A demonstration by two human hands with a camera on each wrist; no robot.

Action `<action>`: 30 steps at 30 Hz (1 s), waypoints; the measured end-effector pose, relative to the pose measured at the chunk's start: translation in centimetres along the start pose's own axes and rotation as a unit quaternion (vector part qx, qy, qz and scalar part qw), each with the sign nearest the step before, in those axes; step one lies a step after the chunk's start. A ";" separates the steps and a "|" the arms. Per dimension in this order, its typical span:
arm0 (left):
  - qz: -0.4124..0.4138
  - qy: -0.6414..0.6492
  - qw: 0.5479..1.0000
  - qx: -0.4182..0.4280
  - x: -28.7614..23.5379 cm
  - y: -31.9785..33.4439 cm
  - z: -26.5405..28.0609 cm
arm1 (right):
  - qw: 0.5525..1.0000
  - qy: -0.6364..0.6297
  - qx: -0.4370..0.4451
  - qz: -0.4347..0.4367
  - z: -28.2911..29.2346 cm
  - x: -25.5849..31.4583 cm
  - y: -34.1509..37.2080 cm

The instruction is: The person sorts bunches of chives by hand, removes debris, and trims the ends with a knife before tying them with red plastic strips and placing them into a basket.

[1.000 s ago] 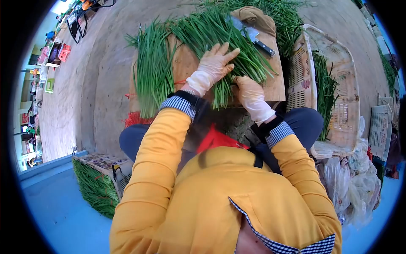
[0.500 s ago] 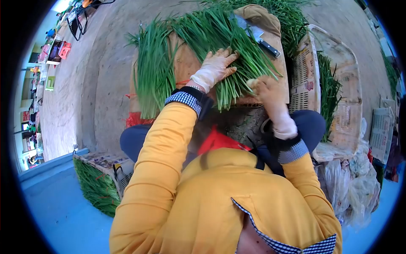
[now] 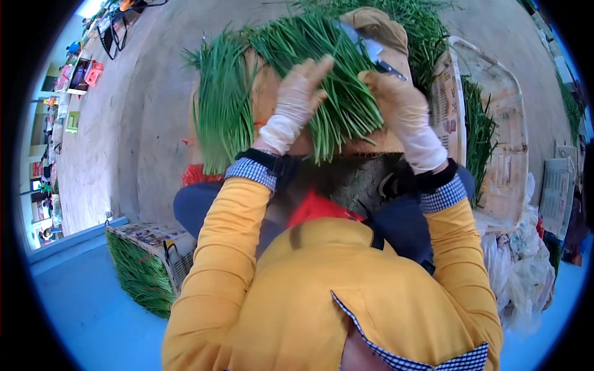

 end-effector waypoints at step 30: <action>0.100 -0.209 0.968 0.093 -6.5 3.3 -2.5 | 0.969 0.231 0.079 -0.028 3.4 4.7 0.1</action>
Point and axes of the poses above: each hand's wrist, its own y-axis away from the middle knuckle, its own z-axis out of the back of the hand, x = y × z, the point moved 2 cm from there along -y, towards the middle knuckle, and after that the axes turned 13 degrees about -y, right-handed, at the moved point
